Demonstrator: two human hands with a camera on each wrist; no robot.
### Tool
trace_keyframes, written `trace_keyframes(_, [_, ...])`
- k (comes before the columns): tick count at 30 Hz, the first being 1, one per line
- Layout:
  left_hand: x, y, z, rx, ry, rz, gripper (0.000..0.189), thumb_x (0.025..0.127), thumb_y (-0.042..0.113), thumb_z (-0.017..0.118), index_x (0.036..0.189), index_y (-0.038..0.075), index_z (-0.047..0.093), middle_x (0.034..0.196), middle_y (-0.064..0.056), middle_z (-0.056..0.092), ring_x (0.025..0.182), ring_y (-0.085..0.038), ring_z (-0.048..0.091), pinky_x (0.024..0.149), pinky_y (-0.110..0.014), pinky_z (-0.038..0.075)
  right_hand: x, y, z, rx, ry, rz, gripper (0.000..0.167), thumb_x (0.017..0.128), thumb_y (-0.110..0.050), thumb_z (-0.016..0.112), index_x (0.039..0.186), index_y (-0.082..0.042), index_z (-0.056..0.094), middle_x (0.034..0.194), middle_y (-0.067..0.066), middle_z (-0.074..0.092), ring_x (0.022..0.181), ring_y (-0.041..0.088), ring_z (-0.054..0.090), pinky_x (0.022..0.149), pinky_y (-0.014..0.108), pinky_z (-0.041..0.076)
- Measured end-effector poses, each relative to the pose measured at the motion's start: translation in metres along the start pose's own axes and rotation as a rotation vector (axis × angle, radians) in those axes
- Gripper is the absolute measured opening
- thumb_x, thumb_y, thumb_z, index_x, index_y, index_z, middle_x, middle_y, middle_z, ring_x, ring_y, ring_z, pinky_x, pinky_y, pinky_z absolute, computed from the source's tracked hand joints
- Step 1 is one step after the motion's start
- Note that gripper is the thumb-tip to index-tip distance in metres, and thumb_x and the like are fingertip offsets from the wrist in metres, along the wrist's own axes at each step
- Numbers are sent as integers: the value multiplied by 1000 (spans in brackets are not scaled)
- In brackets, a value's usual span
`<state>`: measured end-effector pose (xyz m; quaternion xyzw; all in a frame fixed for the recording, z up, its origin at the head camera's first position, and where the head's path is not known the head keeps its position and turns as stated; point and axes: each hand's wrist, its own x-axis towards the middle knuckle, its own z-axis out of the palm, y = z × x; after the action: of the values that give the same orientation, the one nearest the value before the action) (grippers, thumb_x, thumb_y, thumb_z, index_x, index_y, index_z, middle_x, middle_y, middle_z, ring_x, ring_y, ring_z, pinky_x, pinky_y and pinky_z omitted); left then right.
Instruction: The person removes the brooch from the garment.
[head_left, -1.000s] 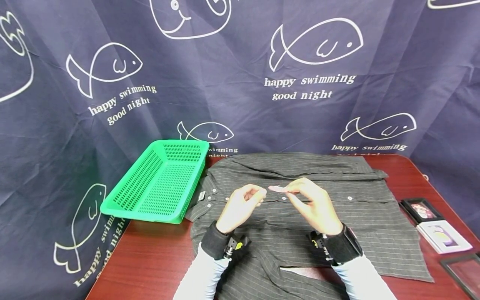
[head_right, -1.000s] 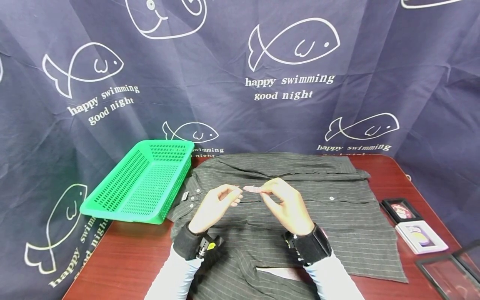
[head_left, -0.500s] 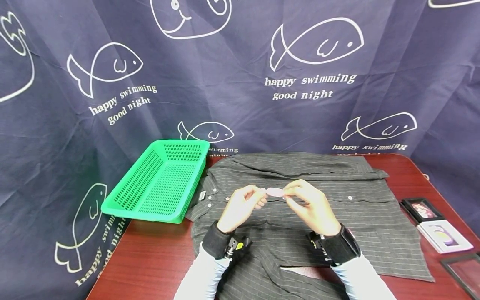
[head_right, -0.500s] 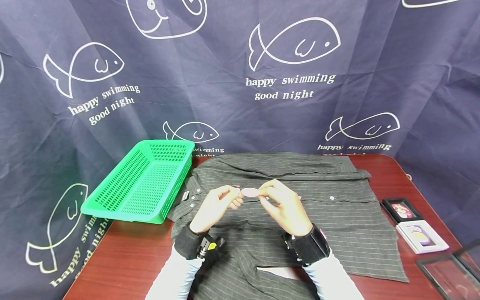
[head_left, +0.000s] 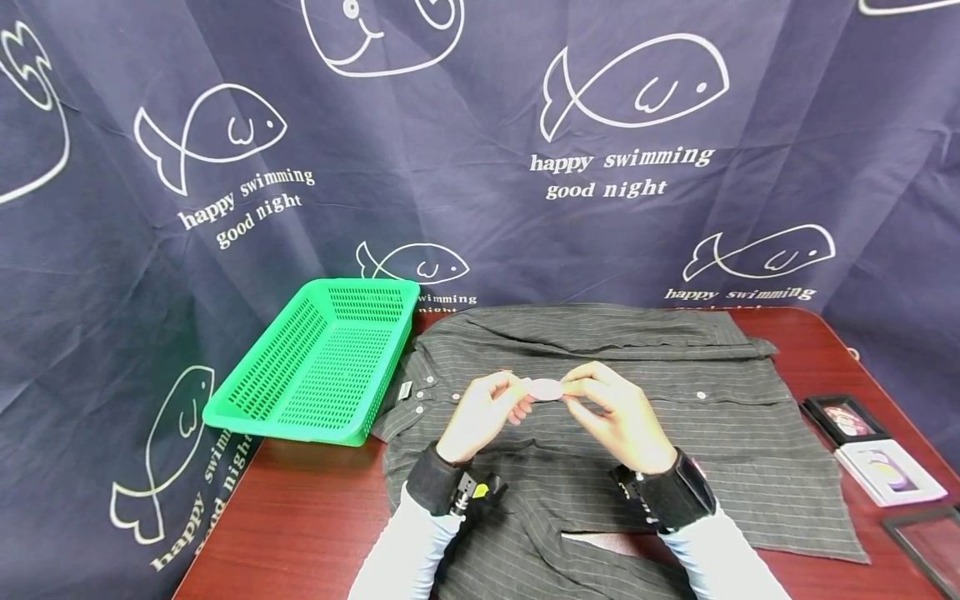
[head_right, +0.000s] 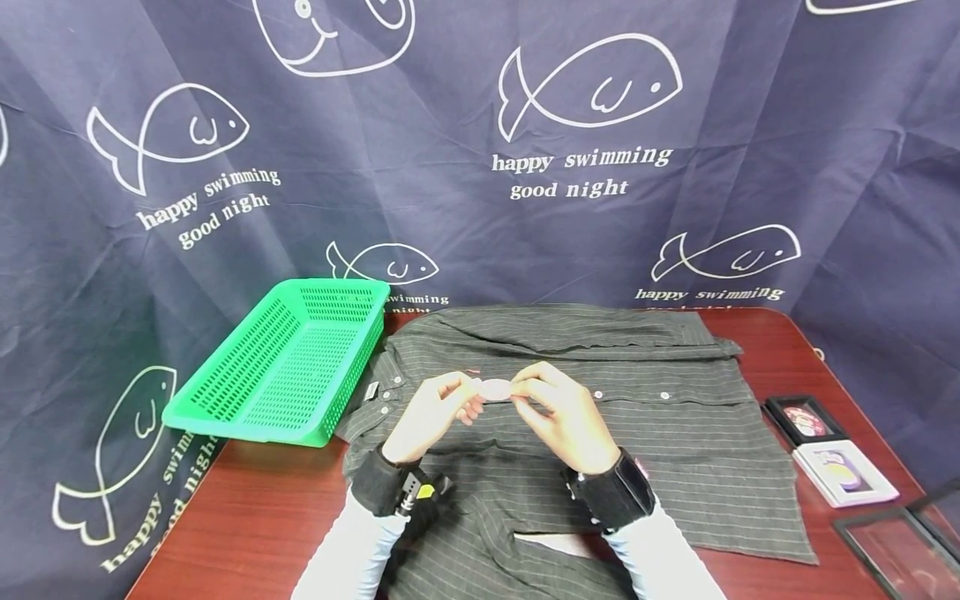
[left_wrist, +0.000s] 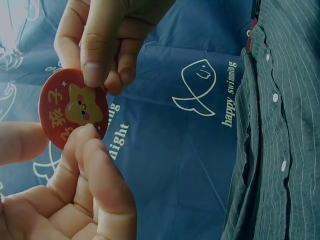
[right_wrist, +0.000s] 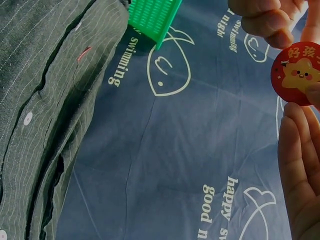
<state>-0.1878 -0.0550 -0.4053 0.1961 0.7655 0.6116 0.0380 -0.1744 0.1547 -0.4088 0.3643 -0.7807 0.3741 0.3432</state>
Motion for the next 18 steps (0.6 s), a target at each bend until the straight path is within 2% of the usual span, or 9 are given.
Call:
trace_keyframes(3, [1,-1,1,-40,14,-30,25,98,13,55,91,-10,62,76,-22,65,63,-11,59,60,-21,52,0,0,1,3,-4,-12,29,71,10,76,91,-10,73,95,4,67,86,16,63,81,15,46])
trace_keyframes(9, [1,-1,1,-128,40,-90,24,97,10,55,90,-12,60,69,-2,60,61,-10,58,57,-19,50,-1,0,3,18,-8,-20,28,72,9,75,93,-9,73,97,5,67,87,15,63,85,12,45])
trace_keyframes(15, [0,1,0,-162,26,-108,23,97,9,56,93,-13,59,69,3,60,59,-3,57,58,-18,50,1,0,4,29,1,-32,29,70,10,76,93,-8,72,97,5,67,87,16,64,86,12,46])
trace_keyframes(18, [0,3,-1,-169,19,-110,24,97,10,55,94,-13,59,68,4,59,60,-4,57,58,-18,50,1,1,4,22,4,-40,32,68,11,78,93,-8,72,97,5,67,87,16,64,85,13,47])
